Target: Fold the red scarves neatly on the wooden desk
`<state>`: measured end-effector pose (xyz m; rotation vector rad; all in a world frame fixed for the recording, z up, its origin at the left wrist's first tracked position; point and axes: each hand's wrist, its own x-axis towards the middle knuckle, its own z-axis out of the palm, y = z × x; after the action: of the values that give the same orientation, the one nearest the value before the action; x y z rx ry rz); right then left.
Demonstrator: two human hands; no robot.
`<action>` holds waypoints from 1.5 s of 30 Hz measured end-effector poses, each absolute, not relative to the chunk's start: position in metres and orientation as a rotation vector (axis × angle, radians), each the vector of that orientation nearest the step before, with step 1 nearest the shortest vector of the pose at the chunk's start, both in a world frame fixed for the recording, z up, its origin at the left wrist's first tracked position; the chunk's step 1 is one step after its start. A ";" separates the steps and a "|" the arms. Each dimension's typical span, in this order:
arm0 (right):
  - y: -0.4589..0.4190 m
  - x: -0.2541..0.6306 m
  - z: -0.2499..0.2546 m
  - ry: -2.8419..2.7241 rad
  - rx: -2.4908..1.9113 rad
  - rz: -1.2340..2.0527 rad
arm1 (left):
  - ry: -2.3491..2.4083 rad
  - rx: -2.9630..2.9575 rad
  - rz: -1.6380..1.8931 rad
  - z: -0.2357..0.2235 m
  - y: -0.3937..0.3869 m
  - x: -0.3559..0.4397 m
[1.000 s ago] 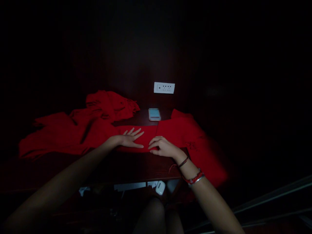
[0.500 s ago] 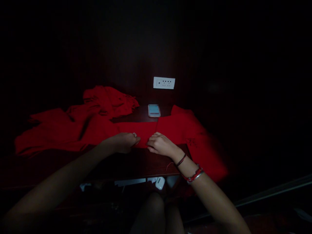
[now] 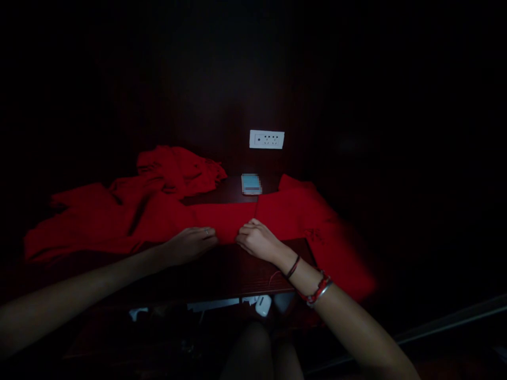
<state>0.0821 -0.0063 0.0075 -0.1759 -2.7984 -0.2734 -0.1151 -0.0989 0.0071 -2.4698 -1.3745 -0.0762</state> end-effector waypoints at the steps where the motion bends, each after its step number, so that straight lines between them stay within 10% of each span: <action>1: -0.007 0.082 0.008 -2.798 -0.177 -0.285 | -1.358 -2.474 -0.090 0.005 -0.098 -0.117; 45: -0.006 0.090 0.017 -2.859 -0.153 0.199 | -1.288 -2.731 -0.202 0.023 -0.100 -0.131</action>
<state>0.0898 -0.0055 0.0169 -0.1526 -2.8588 0.1992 -0.1306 -0.1001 0.0227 -2.7313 -1.2876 -0.2017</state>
